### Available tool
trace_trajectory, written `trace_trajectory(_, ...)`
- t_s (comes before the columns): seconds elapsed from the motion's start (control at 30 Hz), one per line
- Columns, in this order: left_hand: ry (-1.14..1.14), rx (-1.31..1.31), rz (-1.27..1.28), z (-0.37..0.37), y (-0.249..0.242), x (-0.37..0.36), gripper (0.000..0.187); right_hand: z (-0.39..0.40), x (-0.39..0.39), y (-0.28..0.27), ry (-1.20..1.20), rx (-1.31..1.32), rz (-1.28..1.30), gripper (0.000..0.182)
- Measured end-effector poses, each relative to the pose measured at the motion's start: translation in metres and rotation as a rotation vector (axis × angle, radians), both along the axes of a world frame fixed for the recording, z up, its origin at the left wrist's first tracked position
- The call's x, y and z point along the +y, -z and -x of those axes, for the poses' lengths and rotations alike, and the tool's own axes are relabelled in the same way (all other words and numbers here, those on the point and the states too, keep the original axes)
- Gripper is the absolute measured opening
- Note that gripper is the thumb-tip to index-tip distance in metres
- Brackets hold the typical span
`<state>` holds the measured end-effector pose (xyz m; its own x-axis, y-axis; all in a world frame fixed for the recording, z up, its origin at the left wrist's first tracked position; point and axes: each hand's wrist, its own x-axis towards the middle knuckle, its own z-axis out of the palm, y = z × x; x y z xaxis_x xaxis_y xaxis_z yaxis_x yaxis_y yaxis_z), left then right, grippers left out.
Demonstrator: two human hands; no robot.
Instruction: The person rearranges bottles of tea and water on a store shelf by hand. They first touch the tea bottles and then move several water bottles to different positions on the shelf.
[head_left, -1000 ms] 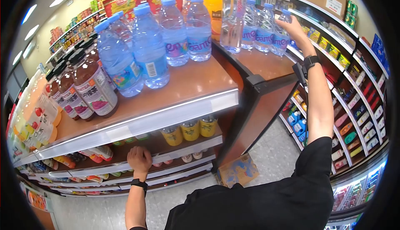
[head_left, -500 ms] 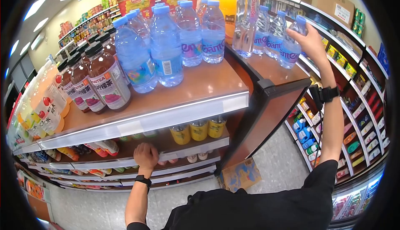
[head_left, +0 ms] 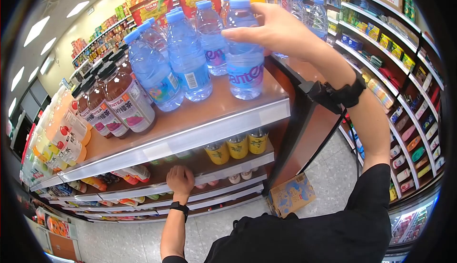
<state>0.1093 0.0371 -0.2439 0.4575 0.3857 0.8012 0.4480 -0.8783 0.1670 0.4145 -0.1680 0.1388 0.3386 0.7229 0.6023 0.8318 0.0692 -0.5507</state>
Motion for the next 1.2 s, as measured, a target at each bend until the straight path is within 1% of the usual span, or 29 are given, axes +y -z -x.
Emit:
trace_trajectory(0.17, 0.009, 0.001, -0.003, 0.0, -0.002, -0.001, 0.009, 0.014, 0.029, 0.001, 0.01, -0.051, 0.012, 0.078)
trace_trajectory(0.23, 0.014, 0.005, -0.003, 0.001, -0.003, -0.001, 0.009, 0.014, 0.039, 0.003, -0.044, -0.02, 0.015, 0.083)
trace_trajectory(0.27, 0.016, 0.005, -0.003, 0.0, -0.003, -0.002, 0.009, 0.016, 0.043, 0.003, 0.016, -0.019, 0.064, 0.088)
trace_trajectory(0.3, 0.02, 0.005, -0.005, 0.0, -0.003, -0.002, 0.009, 0.014, 0.048, 0.007, 0.02, -0.018, 0.064, 0.088)
trace_trajectory(0.37, 0.032, -0.003, -0.013, -0.001, -0.007, -0.003, 0.01, 0.01, 0.054, 0.015, 0.1, -0.131, -0.046, 0.081)
trace_trajectory(0.6, 0.033, -0.004, -0.023, -0.001, -0.002, 0.0, 0.015, 0.022, 0.012, 0.019, 0.065, -0.089, 0.03, 0.091)
trace_trajectory(0.67, 0.034, 0.001, -0.025, -0.001, -0.004, -0.001, 0.015, 0.026, 0.0, 0.024, -0.051, -0.082, 0.081, 0.087)
trace_trajectory(0.7, 0.032, 0.007, -0.027, -0.001, -0.005, -0.002, 0.015, 0.029, -0.003, 0.026, -0.047, -0.084, 0.079, 0.087)
trace_trajectory(0.77, 0.022, 0.01, -0.026, -0.001, -0.006, -0.004, 0.016, 0.033, -0.004, 0.03, -0.029, -0.043, 0.152, 0.081)
trace_trajectory(0.8, 0.008, 0.015, -0.024, -0.001, -0.006, -0.004, 0.017, 0.033, -0.003, 0.033, -0.026, -0.042, 0.147, 0.076)
trace_trajectory(0.83, 0.013, 0.014, -0.03, -0.001, -0.005, -0.003, 0.017, 0.031, -0.002, 0.033, -0.02, -0.042, 0.142, 0.076)
trace_trajectory(0.9, 0.0, 0.012, -0.016, -0.001, -0.002, -0.001, 0.019, 0.022, 0.004, 0.032, -0.034, -0.096, 0.156, 0.069)
trace_trajectory(0.93, 0.003, 0.013, -0.02, 0.0, -0.001, 0.0, 0.019, 0.016, 0.01, 0.035, -0.031, -0.095, 0.152, 0.069)
trace_trajectory(1.0, 0.009, 0.001, -0.009, -0.001, -0.002, -0.001, 0.019, 0.007, 0.021, 0.041, 0.029, -0.153, 0.099, 0.061)
trace_trajectory(1.03, 0.01, 0.001, -0.012, 0.0, -0.002, -0.001, 0.019, 0.003, 0.022, 0.046, 0.031, -0.153, 0.097, 0.061)
trace_trajectory(1.1, -0.004, 0.013, -0.014, 0.0, -0.002, -0.001, 0.02, 0.002, 0.02, 0.049, 0.001, -0.185, 0.032, 0.054)
trace_trajectory(1.13, -0.003, 0.011, -0.016, 0.0, -0.003, -0.002, 0.02, 0.001, 0.019, 0.05, 0.002, -0.187, 0.03, 0.054)
trace_trajectory(1.2, -0.002, 0.006, -0.013, -0.001, -0.004, -0.003, 0.02, -0.001, 0.016, 0.05, -0.057, -0.108, 0.076, 0.06)
